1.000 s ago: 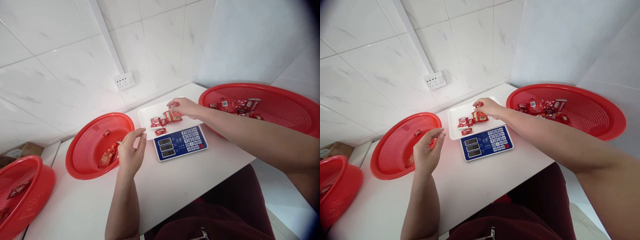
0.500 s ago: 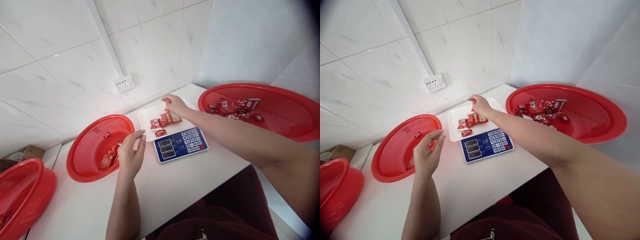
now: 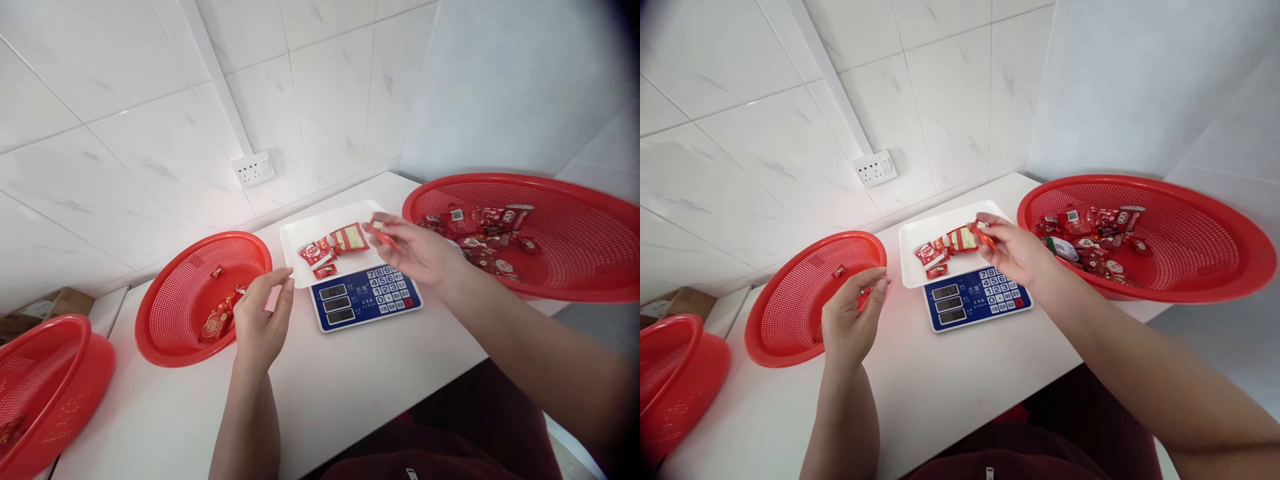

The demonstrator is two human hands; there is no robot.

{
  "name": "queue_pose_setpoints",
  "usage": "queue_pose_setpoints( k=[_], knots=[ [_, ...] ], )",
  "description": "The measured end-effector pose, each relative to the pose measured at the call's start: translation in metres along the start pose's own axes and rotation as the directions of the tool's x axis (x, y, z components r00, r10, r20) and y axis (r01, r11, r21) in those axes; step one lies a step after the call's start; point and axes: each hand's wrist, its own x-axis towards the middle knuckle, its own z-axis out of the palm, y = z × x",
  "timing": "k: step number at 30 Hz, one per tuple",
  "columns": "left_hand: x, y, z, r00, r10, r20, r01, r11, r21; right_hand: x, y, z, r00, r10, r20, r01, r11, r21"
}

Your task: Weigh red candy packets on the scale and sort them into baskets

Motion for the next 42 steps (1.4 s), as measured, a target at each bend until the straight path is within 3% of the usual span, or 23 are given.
queue_pose_setpoints(
  k=[2,5,7,9,12,14,17,22,27,30,34,36,40,42],
  knots=[
    [-0.004,0.008,-0.004,0.998,0.022,0.057,-0.017,0.996,-0.093,-0.027,0.013,-0.013,0.994,0.105,0.025,-0.106,0.992,0.072],
    [-0.01,0.021,-0.005,0.955,0.108,0.278,-0.038,0.968,-0.248,-0.063,0.04,-0.028,0.971,0.229,0.075,-0.232,0.972,0.035],
    [-0.013,0.027,0.0,0.867,0.123,0.484,0.002,0.969,-0.248,-0.082,0.057,-0.034,0.94,0.314,0.132,-0.31,0.949,-0.05],
    [-0.015,0.031,0.01,0.746,0.096,0.659,0.017,0.986,-0.163,-0.096,0.069,-0.038,0.897,0.389,0.21,-0.368,0.92,-0.134],
    [-0.018,0.035,0.027,0.588,0.092,0.804,-0.037,0.995,-0.087,-0.107,0.077,-0.038,0.84,0.435,0.324,-0.377,0.898,-0.227],
    [-0.02,0.038,0.035,0.529,0.122,0.84,-0.067,0.993,-0.102,-0.11,0.079,-0.036,0.829,0.412,0.377,-0.331,0.906,-0.263],
    [-0.023,0.041,0.041,0.499,0.154,0.853,-0.096,0.988,-0.122,-0.11,0.079,-0.031,0.838,0.38,0.392,-0.262,0.91,-0.322],
    [-0.023,0.042,0.041,0.532,0.129,0.837,-0.06,0.992,-0.115,-0.107,0.079,-0.027,0.859,0.366,0.357,-0.21,0.889,-0.406],
    [-0.019,0.043,0.038,0.575,0.09,0.813,0.059,0.987,-0.15,-0.103,0.077,-0.027,0.894,0.301,0.33,-0.126,0.879,-0.459],
    [-0.017,0.045,0.035,0.576,0.066,0.815,0.142,0.973,-0.18,-0.103,0.074,-0.026,0.914,0.268,0.305,-0.077,0.851,-0.519],
    [-0.018,0.046,0.033,0.588,0.068,0.806,0.225,0.943,-0.245,-0.099,0.071,-0.024,0.891,0.265,0.368,-0.072,0.884,-0.462],
    [-0.019,0.042,0.032,0.665,0.025,0.746,0.225,0.946,-0.233,-0.091,0.068,-0.021,0.9,0.247,0.358,-0.078,0.901,-0.427],
    [-0.017,0.03,0.027,0.872,-0.119,0.475,0.211,0.966,-0.147,-0.057,0.054,-0.013,0.986,0.048,0.157,0.032,0.882,-0.471],
    [-0.013,0.024,0.02,0.93,-0.127,0.345,0.19,0.969,-0.156,-0.038,0.045,-0.009,0.993,-0.053,0.104,0.098,0.862,-0.497]
  ],
)
